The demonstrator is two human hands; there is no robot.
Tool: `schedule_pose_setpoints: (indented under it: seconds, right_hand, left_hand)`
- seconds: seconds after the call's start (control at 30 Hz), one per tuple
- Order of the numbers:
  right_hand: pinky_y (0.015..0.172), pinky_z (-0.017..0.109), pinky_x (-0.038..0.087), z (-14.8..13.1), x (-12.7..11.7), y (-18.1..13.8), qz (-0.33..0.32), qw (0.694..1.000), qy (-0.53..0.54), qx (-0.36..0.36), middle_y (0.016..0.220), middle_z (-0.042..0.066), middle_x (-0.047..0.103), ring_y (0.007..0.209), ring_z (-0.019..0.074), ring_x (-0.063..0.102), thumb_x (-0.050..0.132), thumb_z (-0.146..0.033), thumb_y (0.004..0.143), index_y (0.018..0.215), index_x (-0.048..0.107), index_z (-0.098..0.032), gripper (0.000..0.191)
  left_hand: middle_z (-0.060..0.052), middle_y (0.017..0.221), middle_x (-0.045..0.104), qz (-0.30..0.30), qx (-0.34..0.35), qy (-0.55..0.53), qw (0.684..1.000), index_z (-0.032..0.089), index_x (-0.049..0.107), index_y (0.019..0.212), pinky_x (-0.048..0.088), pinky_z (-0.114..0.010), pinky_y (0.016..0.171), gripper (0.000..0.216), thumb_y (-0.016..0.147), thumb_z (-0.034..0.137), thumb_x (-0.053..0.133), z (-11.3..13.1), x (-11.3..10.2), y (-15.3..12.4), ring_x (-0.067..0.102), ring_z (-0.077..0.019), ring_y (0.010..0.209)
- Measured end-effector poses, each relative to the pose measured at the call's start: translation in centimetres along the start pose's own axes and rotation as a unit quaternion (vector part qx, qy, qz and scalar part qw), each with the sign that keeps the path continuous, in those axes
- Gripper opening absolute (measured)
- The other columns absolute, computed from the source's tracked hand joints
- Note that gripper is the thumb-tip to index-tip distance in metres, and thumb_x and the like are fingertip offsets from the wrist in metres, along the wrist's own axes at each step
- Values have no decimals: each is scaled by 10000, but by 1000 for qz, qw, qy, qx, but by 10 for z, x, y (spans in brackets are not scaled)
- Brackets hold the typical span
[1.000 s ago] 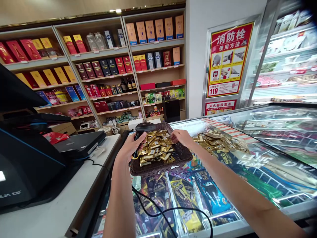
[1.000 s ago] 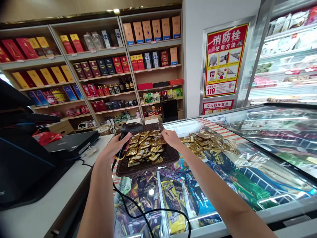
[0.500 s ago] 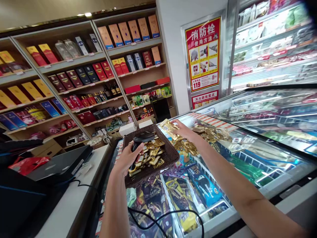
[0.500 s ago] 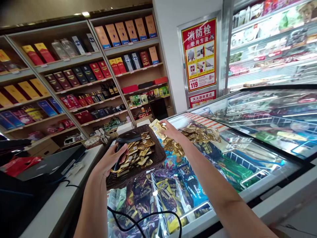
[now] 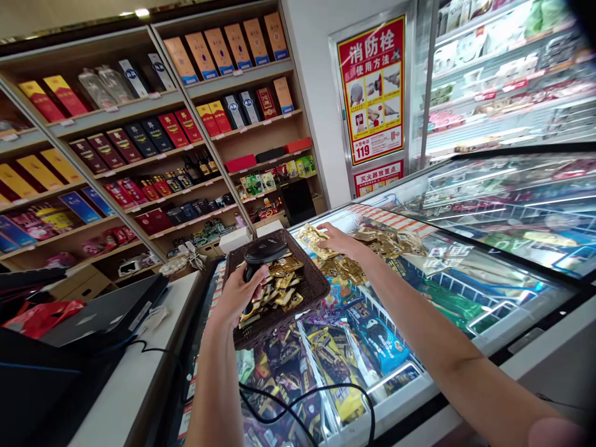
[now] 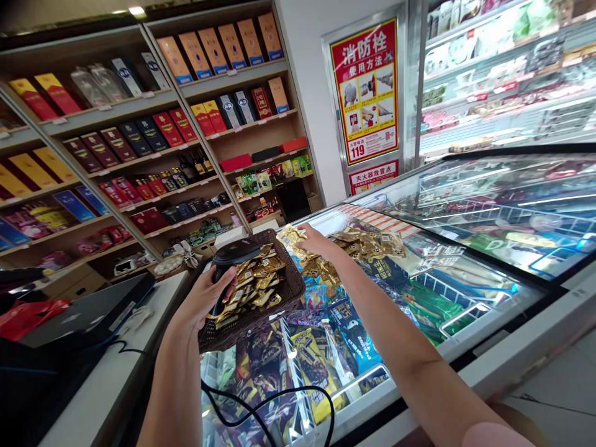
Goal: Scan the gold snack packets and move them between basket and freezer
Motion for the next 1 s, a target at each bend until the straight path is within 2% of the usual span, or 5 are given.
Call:
schedule_pose_setpoints:
  seconds: [0.33, 0.5, 0.6, 0.8, 1.0]
  right_hand:
    - [793, 371, 460, 40, -27, 11, 108, 907, -397, 93, 1078, 223, 651, 1039, 343, 625, 504, -115, 861, 1297, 427, -75, 445]
    - [937, 437, 392, 41, -35, 0, 201, 831, -513, 80, 1206, 255, 569, 1203, 371, 507, 441, -93, 891, 1204, 550, -49, 335]
    - [925, 454, 387, 25, -26, -6, 208, 821, -528, 59, 1234, 242, 546, 1181, 379, 502, 466, -143, 899, 1201, 571, -63, 330]
    - [861, 398, 409, -42, 80, -12, 84, 842, -525, -93, 1187, 180, 595, 1058, 298, 577, 457, -312, 951, 1151, 627, -146, 310]
    - [934, 456, 345, -81, 212, 16, -54, 808, -567, -152, 1170, 222, 626, 1113, 346, 527, 539, -360, 912, 1106, 697, -107, 356]
  left_hand:
    - [34, 647, 536, 32, -26, -32, 999, 182, 527, 753, 337, -208, 463, 472, 708, 623, 690, 0, -16, -4, 450, -79, 493]
    - [18, 643, 552, 75, -58, -51, 994, 179, 546, 741, 364, -214, 467, 504, 663, 647, 715, -10, -51, -13, 453, -86, 499]
    - [18, 649, 555, 109, -76, -60, 989, 184, 543, 763, 361, -208, 457, 512, 662, 656, 715, -24, -79, -22, 455, -88, 499]
    - [20, 698, 587, 203, -95, -43, 974, 201, 563, 823, 352, -205, 451, 521, 657, 675, 705, -45, -120, -38, 462, -85, 499]
    - [27, 648, 568, 174, -75, -84, 978, 190, 539, 770, 352, -206, 450, 524, 660, 678, 697, -33, -112, -41, 457, -80, 490]
Point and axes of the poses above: each hand's wrist, its own y-axis towards the middle knuckle, its own x-axis out of the palm, z = x × y, the point moved 8 cm from there along y, towards the middle knuckle
